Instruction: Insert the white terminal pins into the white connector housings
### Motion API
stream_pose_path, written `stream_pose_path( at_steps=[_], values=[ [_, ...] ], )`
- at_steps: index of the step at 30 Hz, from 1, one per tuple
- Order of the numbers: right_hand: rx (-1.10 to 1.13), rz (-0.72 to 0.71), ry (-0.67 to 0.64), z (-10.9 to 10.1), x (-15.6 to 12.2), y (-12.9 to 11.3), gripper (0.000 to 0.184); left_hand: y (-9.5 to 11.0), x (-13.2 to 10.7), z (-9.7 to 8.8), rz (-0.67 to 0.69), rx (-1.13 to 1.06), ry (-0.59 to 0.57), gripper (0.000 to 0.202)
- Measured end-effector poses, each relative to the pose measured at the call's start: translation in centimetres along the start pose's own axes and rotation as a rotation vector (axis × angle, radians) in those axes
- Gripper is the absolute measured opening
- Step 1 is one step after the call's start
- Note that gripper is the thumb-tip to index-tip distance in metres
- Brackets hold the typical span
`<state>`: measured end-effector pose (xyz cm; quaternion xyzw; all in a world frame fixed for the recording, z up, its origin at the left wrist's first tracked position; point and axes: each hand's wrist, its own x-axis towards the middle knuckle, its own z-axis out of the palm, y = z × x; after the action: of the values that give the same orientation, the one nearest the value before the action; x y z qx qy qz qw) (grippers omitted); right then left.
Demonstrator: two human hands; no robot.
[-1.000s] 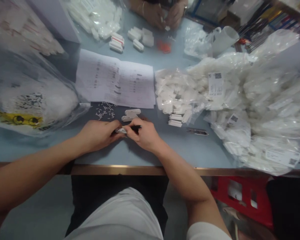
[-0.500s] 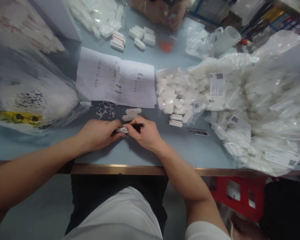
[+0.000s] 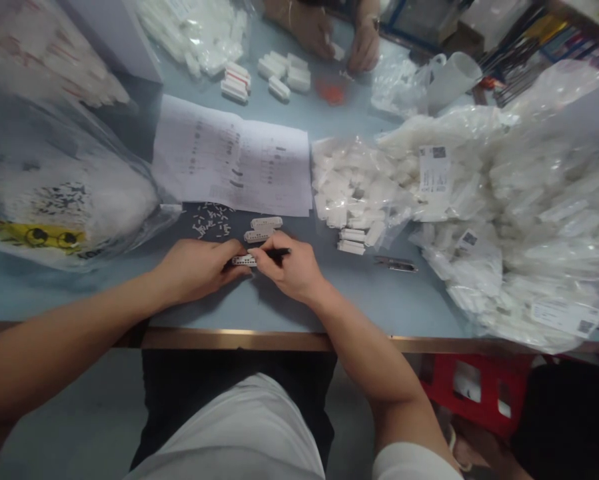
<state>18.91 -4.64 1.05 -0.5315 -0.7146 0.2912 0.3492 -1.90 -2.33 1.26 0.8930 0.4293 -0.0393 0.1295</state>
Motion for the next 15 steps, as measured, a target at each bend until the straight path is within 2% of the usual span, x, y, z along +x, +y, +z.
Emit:
stream_pose_path(
  at_steps=[9, 15],
  values=[
    [0.004, 0.012, -0.035, 0.20, 0.00, 0.20, 0.021, -0.11, -0.01, 0.28, 0.008, 0.009, 0.028, 0.041],
    [-0.058, 0.008, -0.052, 0.17, -0.01, 0.04, 0.022, 0.01, -0.03, -0.06, 0.009, 0.005, 0.003, 0.038]
  ],
)
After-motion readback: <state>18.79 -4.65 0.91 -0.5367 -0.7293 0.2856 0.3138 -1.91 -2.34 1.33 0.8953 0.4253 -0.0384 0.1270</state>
